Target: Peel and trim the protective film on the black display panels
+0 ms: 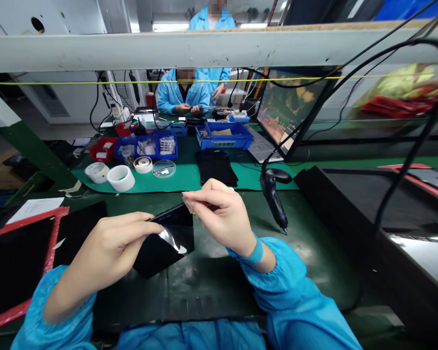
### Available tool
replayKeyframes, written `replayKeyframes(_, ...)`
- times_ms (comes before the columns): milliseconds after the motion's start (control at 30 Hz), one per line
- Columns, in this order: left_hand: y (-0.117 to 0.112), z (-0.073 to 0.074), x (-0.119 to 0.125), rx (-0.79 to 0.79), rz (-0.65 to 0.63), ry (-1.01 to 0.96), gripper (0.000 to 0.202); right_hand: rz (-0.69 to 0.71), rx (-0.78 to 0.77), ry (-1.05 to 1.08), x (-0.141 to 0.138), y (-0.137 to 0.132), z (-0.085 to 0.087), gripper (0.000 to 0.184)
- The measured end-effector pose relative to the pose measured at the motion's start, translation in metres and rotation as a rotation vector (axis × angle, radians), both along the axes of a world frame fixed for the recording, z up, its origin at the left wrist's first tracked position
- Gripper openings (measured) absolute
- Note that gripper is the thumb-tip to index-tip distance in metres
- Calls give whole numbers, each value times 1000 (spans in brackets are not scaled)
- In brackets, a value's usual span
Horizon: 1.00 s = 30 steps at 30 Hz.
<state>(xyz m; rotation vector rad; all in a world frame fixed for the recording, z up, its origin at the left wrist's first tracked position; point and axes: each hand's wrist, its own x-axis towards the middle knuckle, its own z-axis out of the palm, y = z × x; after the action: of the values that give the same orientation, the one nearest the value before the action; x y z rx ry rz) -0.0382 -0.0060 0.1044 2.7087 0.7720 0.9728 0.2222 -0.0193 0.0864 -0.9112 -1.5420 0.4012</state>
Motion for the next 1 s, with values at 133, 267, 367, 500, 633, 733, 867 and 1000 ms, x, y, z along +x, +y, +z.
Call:
replayKeyframes(133, -1, 0, 0, 12, -2, 8, 32, 23, 54, -117, -10, -1, 7, 17)
replayKeyframes(267, -2, 0, 1, 18, -12, 3, 32, 51, 109, -235, -26, -4, 12, 20)
replayKeyframes(367, -3, 1, 1, -7, -38, 3, 34, 69, 132, -314, -36, -5, 18, 22)
replayKeyframes(500, -3, 1, 0, 6, -25, 4, 35, 67, 74, -407, -30, -3, 31, 21)
replayKeyframes(633, -5, 1, 1, -18, -5, -16, 34, -33, -71, -400, 8, 6, 30, 20)
replayKeyframes(733, -6, 3, 3, -104, -30, -51, 33, -150, -297, -442, 43, 16, 2, 16)
replayKeyframes(867, 1, 7, 0, -236, 9, -103, 27, -25, -637, -542, 72, 23, -50, 18)
replayKeyframes(1000, 8, 11, -5, -441, 106, -195, 19, -67, -618, -643, 78, 20, -89, 15)
